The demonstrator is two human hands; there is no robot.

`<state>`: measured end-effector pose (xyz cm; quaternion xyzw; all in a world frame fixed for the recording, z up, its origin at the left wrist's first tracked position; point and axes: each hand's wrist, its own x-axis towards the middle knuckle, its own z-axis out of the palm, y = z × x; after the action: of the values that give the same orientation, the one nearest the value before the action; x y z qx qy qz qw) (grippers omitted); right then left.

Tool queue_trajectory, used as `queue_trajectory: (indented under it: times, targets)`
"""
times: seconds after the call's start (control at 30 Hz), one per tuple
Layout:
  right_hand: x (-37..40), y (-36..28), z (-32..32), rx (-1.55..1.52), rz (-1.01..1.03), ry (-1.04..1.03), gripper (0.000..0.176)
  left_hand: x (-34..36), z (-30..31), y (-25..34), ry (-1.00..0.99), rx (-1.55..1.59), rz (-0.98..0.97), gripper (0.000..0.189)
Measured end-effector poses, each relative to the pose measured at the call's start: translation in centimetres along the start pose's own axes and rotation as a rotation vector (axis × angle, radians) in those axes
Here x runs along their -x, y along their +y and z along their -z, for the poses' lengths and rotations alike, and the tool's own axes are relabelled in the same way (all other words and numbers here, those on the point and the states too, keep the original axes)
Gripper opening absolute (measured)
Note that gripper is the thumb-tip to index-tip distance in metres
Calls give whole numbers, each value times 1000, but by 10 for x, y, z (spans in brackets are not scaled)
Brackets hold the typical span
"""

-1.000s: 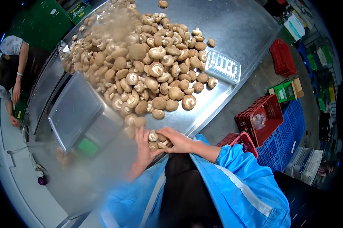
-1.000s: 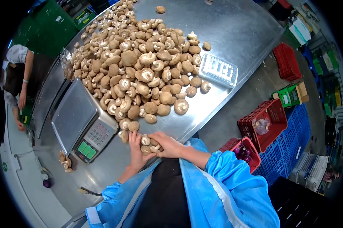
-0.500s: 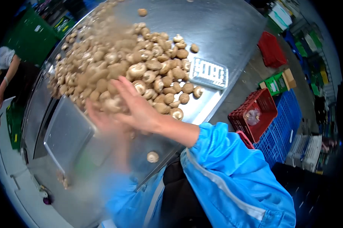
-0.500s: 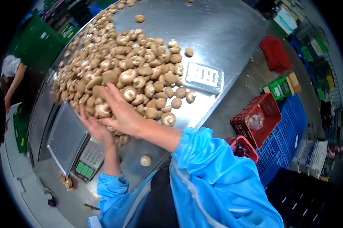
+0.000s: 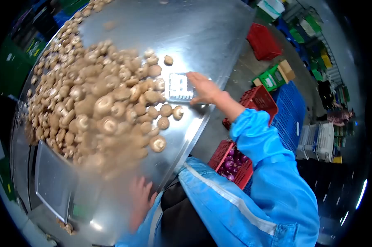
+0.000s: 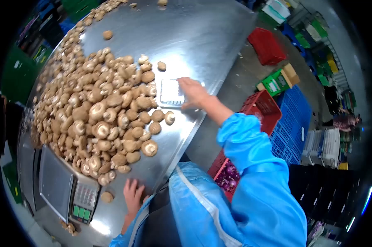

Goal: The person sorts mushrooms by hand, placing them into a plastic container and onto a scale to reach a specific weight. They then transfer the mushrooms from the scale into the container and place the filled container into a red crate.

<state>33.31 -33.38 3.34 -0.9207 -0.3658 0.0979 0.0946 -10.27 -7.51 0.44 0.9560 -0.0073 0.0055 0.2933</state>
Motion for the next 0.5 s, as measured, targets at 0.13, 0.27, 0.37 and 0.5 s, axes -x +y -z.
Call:
queue_trajectory:
  times: [0.13,0.27,0.37,0.5]
  targets:
    - [-7,9,-19,-99,21,87,107,3,-33,-10,124,175,-44,27]
    - [-3,-12,-11,-201,-254,29,94,-20,11,4,10,201,112,38]
    - [-24,-1,-45,-98,-156,153,89,-73,67,21,-61,166,418,45]
    - [-37,16,-73,6,-76,253,81,-102,70,27,195,116,182,45]
